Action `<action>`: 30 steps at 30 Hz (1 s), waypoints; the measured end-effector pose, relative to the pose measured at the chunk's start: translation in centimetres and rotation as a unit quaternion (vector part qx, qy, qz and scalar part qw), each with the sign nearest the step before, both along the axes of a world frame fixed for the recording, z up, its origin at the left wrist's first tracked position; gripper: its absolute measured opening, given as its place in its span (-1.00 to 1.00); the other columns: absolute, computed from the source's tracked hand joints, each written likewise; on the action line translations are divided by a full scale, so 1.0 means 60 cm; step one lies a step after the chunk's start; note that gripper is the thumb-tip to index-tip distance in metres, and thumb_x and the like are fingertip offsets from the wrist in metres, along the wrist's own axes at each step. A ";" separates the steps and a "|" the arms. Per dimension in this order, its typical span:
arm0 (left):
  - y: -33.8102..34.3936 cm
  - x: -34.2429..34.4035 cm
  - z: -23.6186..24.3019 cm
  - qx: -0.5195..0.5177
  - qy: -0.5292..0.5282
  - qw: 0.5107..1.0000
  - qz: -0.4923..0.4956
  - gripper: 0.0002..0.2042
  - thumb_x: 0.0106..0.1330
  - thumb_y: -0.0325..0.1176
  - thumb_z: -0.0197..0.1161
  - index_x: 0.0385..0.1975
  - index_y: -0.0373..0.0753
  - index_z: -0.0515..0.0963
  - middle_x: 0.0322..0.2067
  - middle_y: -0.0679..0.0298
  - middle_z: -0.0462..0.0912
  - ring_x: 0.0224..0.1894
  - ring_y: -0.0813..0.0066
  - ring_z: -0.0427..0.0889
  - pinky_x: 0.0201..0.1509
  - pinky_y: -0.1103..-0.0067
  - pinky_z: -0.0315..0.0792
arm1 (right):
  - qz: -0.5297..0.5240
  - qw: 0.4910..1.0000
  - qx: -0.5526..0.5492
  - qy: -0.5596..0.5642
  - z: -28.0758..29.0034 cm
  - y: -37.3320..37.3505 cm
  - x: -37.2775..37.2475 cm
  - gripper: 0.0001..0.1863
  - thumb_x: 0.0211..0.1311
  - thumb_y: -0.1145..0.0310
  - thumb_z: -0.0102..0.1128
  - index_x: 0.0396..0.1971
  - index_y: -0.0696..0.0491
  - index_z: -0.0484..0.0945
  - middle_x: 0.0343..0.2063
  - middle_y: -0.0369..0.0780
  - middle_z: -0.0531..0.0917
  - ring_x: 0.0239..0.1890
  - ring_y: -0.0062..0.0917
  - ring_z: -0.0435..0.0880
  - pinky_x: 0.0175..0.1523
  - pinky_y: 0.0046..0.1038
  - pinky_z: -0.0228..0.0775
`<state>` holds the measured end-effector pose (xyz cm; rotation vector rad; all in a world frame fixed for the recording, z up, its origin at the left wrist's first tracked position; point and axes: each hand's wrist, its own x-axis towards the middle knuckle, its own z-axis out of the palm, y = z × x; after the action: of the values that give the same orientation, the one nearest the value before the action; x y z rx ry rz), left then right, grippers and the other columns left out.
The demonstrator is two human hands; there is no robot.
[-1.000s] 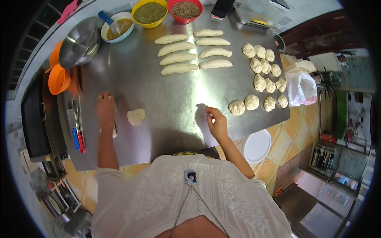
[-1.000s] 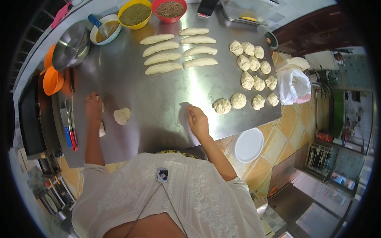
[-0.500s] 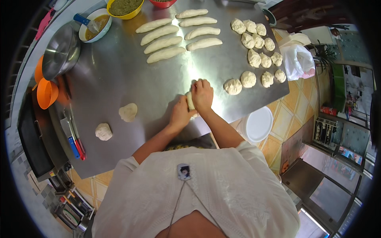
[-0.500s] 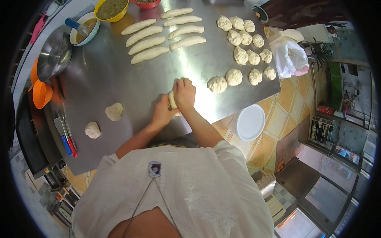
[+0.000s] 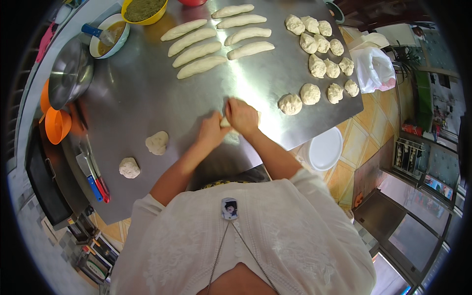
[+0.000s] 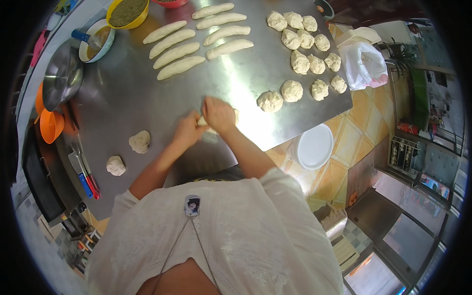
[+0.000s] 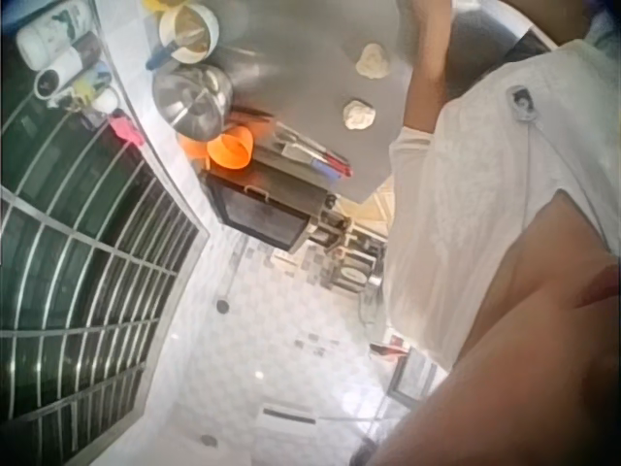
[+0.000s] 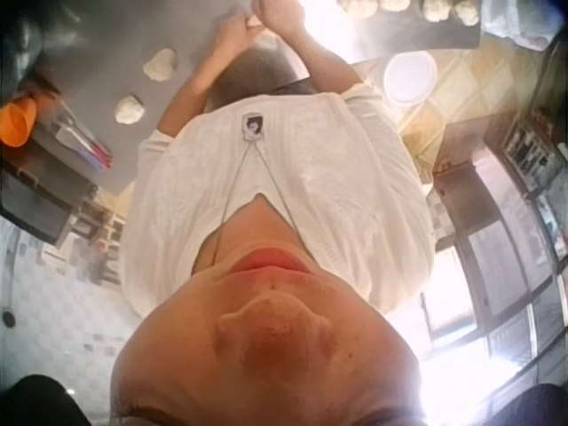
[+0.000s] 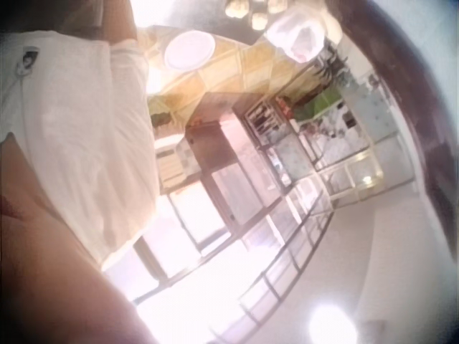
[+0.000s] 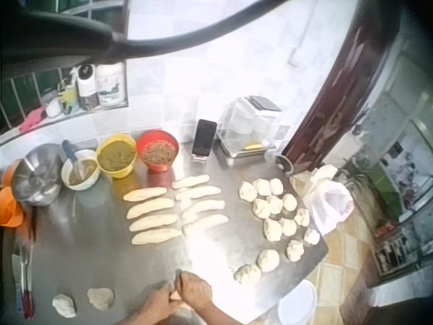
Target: The person shapes small balls of dough into long, cylindrical rolls on a stainless steel countertop. They roll the dough by hand, arranging the finished pieces in neat rows. The person also handles a clear plastic bag, placing it over the shaped dough.
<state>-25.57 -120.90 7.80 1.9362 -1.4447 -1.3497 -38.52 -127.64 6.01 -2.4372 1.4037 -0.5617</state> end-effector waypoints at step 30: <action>-0.198 -0.069 -0.038 -0.271 -0.344 0.898 0.032 -0.35 0.38 -0.15 0.11 0.41 -0.30 0.16 0.47 0.01 0.05 0.53 0.00 -0.04 0.39 -0.23 -0.08 | -0.111 0.992 -0.039 0.034 -0.016 -0.137 -0.045 -0.40 0.31 0.22 0.02 0.31 0.14 0.32 0.39 -0.05 0.28 0.47 -0.12 0.13 0.42 0.18 -0.08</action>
<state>-29.73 -132.80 5.50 2.1013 -1.7764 -0.1368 -41.24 -135.85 5.04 -2.3954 1.7265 -0.5986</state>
